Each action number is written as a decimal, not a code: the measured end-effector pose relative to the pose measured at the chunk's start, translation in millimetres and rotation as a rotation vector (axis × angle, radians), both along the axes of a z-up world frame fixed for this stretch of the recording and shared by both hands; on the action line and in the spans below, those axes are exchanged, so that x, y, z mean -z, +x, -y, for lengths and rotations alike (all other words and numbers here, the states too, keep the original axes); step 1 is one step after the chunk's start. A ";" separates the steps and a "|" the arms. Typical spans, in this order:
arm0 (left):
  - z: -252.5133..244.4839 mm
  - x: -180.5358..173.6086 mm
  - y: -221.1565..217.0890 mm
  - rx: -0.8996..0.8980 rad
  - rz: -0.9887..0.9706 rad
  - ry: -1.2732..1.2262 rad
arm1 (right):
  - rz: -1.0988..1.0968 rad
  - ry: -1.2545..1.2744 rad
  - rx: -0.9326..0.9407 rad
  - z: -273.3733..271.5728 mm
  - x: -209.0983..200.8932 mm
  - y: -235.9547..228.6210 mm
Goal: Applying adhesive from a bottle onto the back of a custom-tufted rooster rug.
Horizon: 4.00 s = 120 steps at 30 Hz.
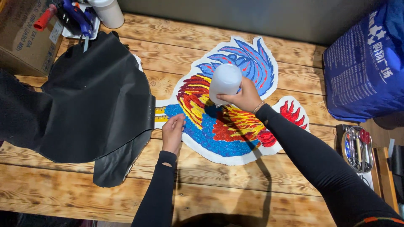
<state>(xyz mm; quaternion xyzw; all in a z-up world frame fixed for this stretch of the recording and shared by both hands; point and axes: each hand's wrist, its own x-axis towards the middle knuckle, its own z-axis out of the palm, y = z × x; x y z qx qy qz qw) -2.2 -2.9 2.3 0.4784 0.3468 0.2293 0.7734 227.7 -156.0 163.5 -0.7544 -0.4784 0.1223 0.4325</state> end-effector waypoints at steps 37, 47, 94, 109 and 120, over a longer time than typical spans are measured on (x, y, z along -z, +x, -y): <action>-40.5 -7.6 -43.3 -0.583 -0.054 0.087 | -0.184 0.119 -0.184 -133.0 20.0 -90.5; -47.9 -4.3 -54.5 -0.631 -0.112 0.111 | -0.174 0.118 -0.183 -155.1 24.2 -104.9; -15.6 12.1 -13.0 -0.538 0.007 0.141 | -0.207 0.058 -0.105 -62.8 -0.6 -63.2; -22.6 2.1 -24.9 -0.573 -0.017 0.088 | -0.239 0.082 -0.155 -79.5 12.9 -95.5; -6.0 0.2 -10.7 -0.504 0.056 0.100 | -0.215 -0.023 -0.052 -8.0 11.8 -91.0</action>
